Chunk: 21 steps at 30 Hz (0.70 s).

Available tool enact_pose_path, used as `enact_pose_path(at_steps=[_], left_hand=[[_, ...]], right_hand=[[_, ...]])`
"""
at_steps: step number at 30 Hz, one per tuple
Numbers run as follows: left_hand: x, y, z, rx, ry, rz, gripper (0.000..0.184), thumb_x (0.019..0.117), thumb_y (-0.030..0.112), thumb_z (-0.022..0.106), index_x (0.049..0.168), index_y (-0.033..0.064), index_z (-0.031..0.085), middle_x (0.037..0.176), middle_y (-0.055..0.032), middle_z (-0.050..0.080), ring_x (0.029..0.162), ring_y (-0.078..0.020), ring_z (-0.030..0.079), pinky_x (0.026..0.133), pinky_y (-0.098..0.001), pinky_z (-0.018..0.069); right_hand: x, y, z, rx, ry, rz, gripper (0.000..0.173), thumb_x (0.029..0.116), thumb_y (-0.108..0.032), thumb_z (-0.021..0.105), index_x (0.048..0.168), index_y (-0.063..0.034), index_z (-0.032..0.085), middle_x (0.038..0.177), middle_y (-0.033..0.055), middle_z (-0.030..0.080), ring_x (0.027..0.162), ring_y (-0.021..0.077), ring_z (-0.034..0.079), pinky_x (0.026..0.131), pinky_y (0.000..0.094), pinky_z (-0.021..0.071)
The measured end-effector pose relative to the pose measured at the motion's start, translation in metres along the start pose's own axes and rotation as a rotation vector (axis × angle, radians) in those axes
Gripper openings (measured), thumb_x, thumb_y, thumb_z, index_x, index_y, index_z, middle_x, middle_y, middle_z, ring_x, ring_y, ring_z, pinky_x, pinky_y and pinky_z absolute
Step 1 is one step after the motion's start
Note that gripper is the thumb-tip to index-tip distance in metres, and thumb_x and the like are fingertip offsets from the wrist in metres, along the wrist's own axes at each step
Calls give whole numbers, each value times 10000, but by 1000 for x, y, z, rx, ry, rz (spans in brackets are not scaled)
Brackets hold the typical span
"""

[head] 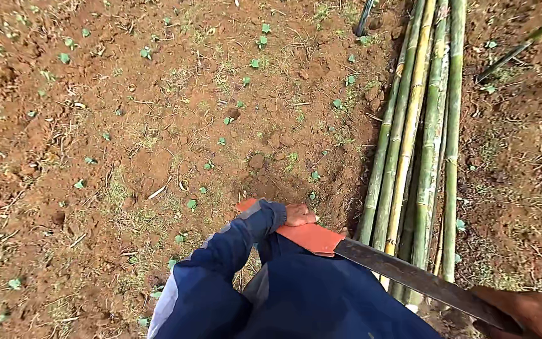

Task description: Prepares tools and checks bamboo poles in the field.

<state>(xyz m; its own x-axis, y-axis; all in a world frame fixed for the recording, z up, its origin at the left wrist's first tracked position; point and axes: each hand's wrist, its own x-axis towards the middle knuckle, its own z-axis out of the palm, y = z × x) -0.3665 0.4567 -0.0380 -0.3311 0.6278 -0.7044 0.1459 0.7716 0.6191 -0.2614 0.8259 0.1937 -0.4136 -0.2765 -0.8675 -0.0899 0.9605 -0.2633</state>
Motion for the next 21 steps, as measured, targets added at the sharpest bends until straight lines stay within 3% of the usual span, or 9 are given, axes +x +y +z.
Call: enact_pose_path(at_steps=[4,8,10,12,13,15,17,20,21], left_hand=[[2,-9,14,0,-129,-112,712,1087,528,382,1181,-132,632,1232,-345,634,1223,-475,595,1032,-671,421],[-1,-13,18,-13,-115,-122,686,1088,496,405,1168,-148,626,1225,-353,633,1213,-482,597,1020,-671,424],[-2,-15,16,-45,-88,-79,655,1092,472,416,1120,-146,631,1160,-343,648,1152,-472,620,987,-662,445],[-2,-23,18,-81,27,59,596,1088,414,436,926,-124,633,943,-292,655,944,-420,645,856,-620,482],[-3,-29,21,-110,90,127,565,1084,382,440,853,-100,623,848,-247,634,849,-374,628,795,-582,484],[-9,-36,28,-175,181,180,551,1088,356,428,819,-81,628,777,-201,612,778,-320,605,767,-541,484],[-9,-39,38,-252,229,160,557,1086,359,424,832,-81,652,771,-193,620,773,-302,609,784,-529,494],[10,-43,56,-341,290,162,538,1064,377,407,724,12,609,648,-59,545,640,-176,547,661,-430,472],[15,-42,59,-335,280,156,542,1069,370,401,718,14,612,641,-49,540,635,-169,544,660,-424,471]], right_hand=[[75,-6,20,50,-107,-98,351,978,-386,648,1108,-62,681,830,178,684,807,380,683,727,617,523],[119,-29,29,32,-86,-144,397,955,-455,647,1092,-84,674,829,132,676,803,327,674,732,577,521],[126,-54,27,14,6,-164,469,934,-431,673,1234,-70,654,984,175,705,906,361,691,804,601,537],[125,-90,21,-36,58,-182,681,946,-380,683,1511,-70,463,1303,229,630,1097,420,665,935,616,524],[121,-110,18,-69,66,-196,750,954,-356,685,1577,-87,365,1399,241,566,1144,442,646,955,619,518],[107,-142,11,-94,56,-254,778,972,-311,683,1613,-105,294,1491,252,478,1228,464,593,1001,642,480],[91,-149,8,-56,109,-335,707,968,-296,682,1577,-108,377,1467,246,509,1259,456,574,1009,629,478],[72,-130,10,49,208,-239,723,957,-440,676,1545,-99,430,1449,257,536,1330,466,516,1087,639,402],[69,-122,11,90,184,-180,749,971,-501,645,1544,-76,417,1435,278,536,1307,481,528,1068,651,412]])
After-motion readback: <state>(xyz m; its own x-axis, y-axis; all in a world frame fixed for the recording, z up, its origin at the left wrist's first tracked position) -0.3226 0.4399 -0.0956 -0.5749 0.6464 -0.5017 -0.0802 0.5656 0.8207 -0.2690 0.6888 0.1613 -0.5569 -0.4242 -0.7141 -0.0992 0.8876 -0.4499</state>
